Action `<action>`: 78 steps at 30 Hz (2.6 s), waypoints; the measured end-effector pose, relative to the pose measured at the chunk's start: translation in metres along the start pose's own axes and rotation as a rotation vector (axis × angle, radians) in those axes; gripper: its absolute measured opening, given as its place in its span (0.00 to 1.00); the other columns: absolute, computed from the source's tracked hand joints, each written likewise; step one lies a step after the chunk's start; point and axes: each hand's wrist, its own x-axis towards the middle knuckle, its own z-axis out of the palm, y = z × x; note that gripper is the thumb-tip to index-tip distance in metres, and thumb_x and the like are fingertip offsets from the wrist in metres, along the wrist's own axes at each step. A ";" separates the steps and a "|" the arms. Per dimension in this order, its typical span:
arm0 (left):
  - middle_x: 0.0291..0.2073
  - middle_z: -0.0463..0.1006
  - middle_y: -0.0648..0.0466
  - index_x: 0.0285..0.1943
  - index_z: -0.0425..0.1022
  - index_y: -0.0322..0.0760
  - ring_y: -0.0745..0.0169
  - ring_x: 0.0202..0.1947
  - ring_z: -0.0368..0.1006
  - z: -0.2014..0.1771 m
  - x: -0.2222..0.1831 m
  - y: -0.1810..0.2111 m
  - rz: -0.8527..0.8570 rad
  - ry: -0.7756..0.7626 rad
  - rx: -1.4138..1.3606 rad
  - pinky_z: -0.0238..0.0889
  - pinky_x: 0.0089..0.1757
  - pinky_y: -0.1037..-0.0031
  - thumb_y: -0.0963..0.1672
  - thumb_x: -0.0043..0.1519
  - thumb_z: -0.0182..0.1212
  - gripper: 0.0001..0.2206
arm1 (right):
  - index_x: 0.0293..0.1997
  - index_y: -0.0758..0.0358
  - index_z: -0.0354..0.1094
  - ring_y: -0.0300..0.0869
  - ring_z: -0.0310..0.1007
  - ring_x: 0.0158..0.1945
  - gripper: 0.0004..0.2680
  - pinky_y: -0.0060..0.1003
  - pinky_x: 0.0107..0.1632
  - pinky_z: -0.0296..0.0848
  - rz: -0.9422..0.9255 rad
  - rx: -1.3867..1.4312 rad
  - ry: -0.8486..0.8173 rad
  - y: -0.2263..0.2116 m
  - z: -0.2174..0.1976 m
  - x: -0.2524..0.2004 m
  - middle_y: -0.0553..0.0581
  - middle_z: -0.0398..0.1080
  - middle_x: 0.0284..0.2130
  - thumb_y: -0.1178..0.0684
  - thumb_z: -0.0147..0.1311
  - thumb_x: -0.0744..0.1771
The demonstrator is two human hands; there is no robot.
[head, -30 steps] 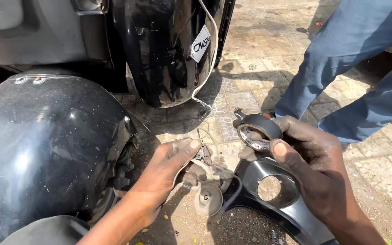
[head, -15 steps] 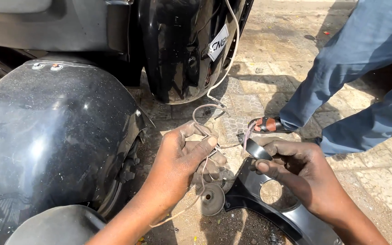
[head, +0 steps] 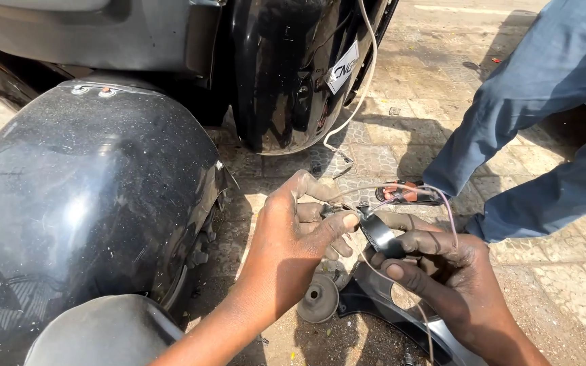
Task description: Repairing and taping wires for an auto-rickshaw headlight assembly.
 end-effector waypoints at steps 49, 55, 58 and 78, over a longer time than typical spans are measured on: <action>0.32 0.84 0.51 0.51 0.77 0.34 0.68 0.32 0.80 0.026 0.001 -0.024 -0.171 -0.058 -0.155 0.73 0.35 0.78 0.40 0.54 0.67 0.15 | 0.37 0.69 0.77 0.33 0.66 0.29 0.07 0.29 0.30 0.65 -0.215 0.090 0.097 -0.019 0.020 0.007 0.52 0.71 0.31 0.54 0.64 0.64; 0.33 0.83 0.51 0.49 0.77 0.29 0.66 0.30 0.79 0.028 -0.008 -0.026 -0.272 -0.065 -0.455 0.73 0.31 0.76 0.42 0.54 0.66 0.15 | 0.35 0.67 0.75 0.33 0.70 0.35 0.07 0.29 0.36 0.70 -0.363 0.000 0.114 -0.016 0.025 0.006 0.53 0.73 0.35 0.53 0.62 0.66; 0.33 0.79 0.45 0.60 0.78 0.29 0.62 0.27 0.73 0.023 -0.010 -0.053 -0.228 -0.170 -0.537 0.61 0.25 0.74 0.42 0.61 0.69 0.19 | 0.37 0.67 0.74 0.33 0.73 0.36 0.07 0.29 0.39 0.73 -0.344 0.091 0.085 -0.013 0.027 0.005 0.52 0.74 0.36 0.53 0.60 0.67; 0.34 0.81 0.50 0.48 0.77 0.32 0.65 0.30 0.80 0.018 0.006 -0.027 -0.027 0.056 -0.292 0.75 0.36 0.74 0.40 0.59 0.63 0.09 | 0.49 0.68 0.65 0.43 0.74 0.44 0.17 0.41 0.52 0.71 0.129 0.566 -0.036 -0.021 0.023 0.006 0.57 0.74 0.36 0.54 0.65 0.60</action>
